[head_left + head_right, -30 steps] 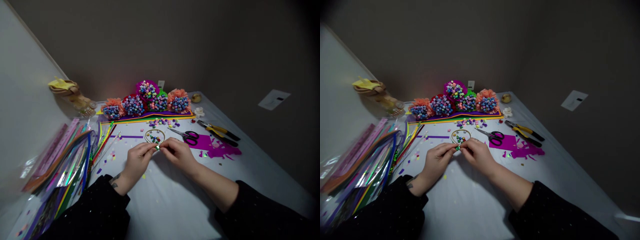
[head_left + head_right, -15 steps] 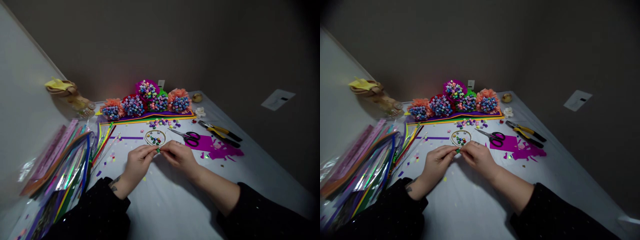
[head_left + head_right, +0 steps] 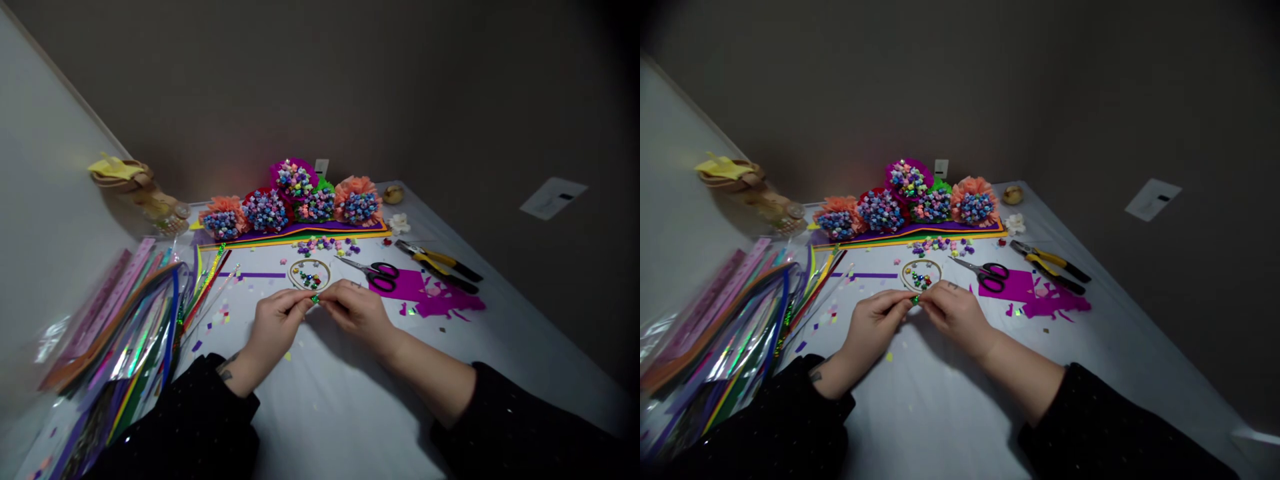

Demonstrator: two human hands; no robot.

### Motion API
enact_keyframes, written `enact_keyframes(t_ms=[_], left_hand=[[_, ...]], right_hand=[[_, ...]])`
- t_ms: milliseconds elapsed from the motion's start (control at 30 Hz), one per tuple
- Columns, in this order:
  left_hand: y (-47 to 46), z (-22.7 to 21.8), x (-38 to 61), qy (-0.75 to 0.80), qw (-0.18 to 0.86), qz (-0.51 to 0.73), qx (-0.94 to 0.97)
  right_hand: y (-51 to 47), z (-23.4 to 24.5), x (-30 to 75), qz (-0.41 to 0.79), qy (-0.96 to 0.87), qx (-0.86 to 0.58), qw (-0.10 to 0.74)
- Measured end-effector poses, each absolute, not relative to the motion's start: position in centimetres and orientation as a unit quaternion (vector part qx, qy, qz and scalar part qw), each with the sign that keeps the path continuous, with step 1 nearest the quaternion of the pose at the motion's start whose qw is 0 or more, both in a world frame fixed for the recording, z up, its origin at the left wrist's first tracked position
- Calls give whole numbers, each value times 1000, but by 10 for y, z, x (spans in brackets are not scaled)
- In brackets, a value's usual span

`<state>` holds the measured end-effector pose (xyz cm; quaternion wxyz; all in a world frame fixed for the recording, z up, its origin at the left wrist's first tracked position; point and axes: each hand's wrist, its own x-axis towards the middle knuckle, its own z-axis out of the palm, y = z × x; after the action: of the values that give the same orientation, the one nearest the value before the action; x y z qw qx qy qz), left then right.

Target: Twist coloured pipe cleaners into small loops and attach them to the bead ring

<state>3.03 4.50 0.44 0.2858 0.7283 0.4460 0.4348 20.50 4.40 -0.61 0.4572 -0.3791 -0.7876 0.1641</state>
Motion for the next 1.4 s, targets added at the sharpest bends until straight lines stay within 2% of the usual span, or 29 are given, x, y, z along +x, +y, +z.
enact_keyframes(t_ms=[167, 633, 1067, 1167, 1400], left_hand=[[45, 5, 30, 446, 293, 434, 726], [45, 4, 27, 385, 190, 454, 781], [43, 2, 29, 385, 187, 447, 786], [44, 3, 29, 403, 216, 445, 770], [46, 2, 30, 390, 245, 462, 758]], right_hand=[[45, -7, 205, 148, -792, -372, 461], [43, -5, 206, 163, -797, -363, 454], [36, -1, 197, 155, -767, -422, 459], [37, 1, 195, 220, -733, -453, 458], [46, 1, 195, 586, -491, -485, 425]])
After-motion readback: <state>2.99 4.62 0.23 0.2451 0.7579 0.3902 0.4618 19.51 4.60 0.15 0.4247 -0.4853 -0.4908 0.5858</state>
